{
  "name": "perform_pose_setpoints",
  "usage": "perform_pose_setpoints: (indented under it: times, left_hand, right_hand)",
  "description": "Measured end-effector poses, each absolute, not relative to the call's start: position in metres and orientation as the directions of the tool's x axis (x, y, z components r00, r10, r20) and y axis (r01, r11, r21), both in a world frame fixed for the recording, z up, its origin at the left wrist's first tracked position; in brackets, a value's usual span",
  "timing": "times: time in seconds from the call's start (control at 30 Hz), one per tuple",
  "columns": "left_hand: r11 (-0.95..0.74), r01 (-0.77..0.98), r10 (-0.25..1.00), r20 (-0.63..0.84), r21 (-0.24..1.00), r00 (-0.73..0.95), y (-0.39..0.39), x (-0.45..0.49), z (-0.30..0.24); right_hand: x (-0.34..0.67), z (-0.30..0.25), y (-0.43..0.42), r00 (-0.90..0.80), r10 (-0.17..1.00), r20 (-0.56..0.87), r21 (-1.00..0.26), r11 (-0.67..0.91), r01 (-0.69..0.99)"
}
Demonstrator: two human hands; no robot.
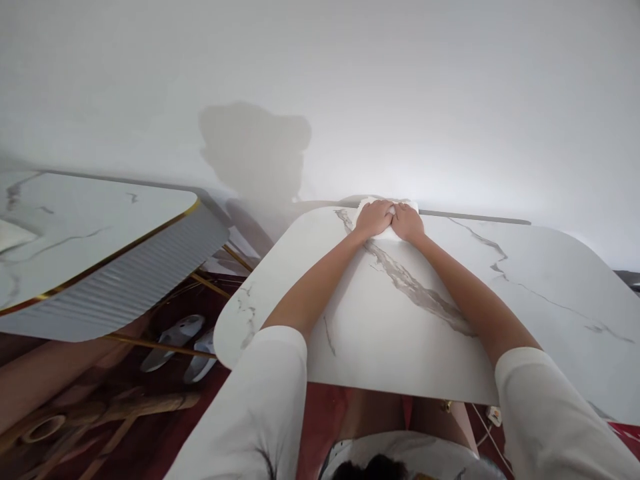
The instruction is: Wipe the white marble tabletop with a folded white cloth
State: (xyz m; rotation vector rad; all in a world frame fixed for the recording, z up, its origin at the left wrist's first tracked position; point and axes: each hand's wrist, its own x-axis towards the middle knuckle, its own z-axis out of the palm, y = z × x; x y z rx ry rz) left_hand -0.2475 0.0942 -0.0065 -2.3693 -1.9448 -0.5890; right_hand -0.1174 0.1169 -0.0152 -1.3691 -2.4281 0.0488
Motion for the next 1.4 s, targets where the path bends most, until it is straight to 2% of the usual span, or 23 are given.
perform_pose_setpoints:
  times: [0.27,0.47,0.87,1.4]
  left_hand:
    - [-0.262,0.943,0.939,0.281,0.207,0.199,0.069,-0.235,-0.006]
    - [-0.267,0.944,0.944,0.25,0.194,0.215,0.037,-0.235,-0.005]
    - [-0.195,0.966,0.97,0.177,0.168,0.165,-0.025,-0.237,-0.005]
    - [-0.172,0.975,0.974,0.175,0.14,0.147,-0.116,-0.245,-0.004]
  right_hand:
    - [-0.104,-0.009,0.079,-0.42,0.875,0.241,-0.151,0.461,0.874]
    - [-0.105,-0.01,0.045,-0.404,0.88,0.249,-0.172,0.451,0.876]
    - [-0.106,-0.007,-0.019,-0.44,0.871,0.216,-0.177,0.479,0.86]
    - [-0.111,-0.011,-0.101,-0.466,0.858,0.217,-0.253,0.51,0.822]
